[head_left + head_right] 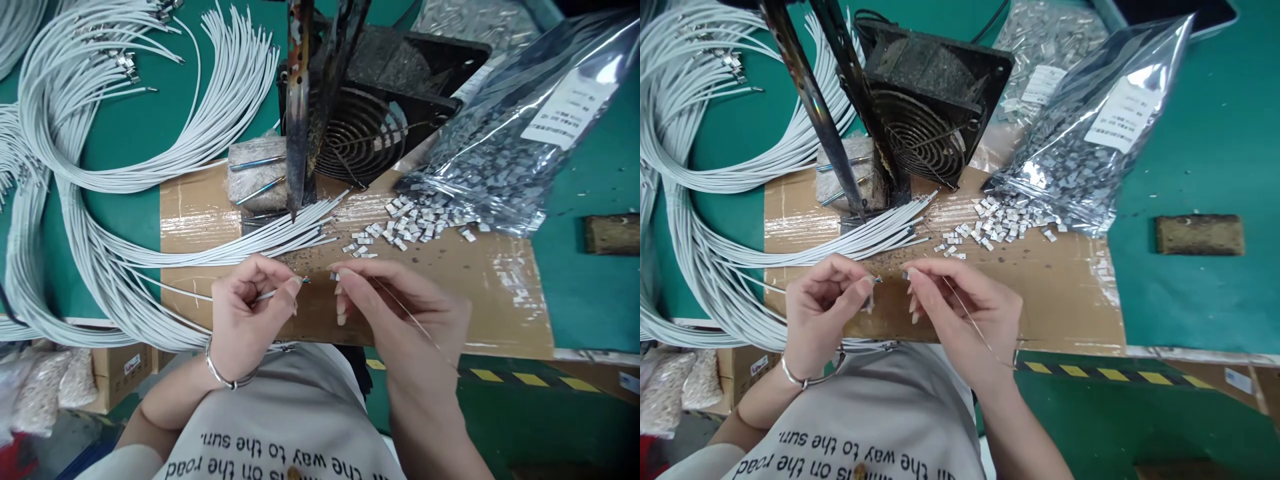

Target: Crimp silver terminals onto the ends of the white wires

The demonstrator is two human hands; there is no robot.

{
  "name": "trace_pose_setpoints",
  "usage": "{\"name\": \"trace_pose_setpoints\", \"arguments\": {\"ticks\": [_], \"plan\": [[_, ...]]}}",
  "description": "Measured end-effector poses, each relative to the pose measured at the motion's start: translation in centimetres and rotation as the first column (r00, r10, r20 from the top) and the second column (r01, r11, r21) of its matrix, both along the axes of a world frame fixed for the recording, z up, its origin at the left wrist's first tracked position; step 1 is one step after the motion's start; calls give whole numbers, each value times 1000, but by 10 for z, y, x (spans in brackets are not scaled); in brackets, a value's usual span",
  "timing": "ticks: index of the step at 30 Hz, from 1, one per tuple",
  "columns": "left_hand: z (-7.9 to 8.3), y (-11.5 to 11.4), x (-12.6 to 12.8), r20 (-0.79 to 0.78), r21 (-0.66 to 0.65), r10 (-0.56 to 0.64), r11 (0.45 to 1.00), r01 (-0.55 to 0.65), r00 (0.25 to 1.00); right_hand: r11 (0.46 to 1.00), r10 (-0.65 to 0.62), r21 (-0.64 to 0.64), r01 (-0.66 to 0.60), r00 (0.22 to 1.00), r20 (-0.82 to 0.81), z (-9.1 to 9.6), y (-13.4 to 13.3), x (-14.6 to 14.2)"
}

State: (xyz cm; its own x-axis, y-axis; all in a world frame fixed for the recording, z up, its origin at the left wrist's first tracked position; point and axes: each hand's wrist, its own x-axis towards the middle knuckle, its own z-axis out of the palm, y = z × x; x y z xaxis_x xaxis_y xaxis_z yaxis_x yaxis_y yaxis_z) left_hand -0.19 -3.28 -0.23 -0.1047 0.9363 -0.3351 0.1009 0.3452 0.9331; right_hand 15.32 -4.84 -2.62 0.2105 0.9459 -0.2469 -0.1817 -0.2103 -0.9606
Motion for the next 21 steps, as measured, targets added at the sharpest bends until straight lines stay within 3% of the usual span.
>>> {"name": "trace_pose_setpoints", "arguments": {"ticks": [6, 14, 21], "plan": [[1, -2, -3, 29, 51, -9, 999, 8, 1000, 999, 48, 22, -46, 989, -140, -1, 3, -4], [1, -4, -4, -52, 139, -57, 988, 64, 997, 985, 146, 97, -142, 989, -39, -1, 6, -4], [2, -3, -3, -66, 142, -63, 987, 72, 996, 979, 154, 133, -154, 988, 10, -3, 5, -2]]}}
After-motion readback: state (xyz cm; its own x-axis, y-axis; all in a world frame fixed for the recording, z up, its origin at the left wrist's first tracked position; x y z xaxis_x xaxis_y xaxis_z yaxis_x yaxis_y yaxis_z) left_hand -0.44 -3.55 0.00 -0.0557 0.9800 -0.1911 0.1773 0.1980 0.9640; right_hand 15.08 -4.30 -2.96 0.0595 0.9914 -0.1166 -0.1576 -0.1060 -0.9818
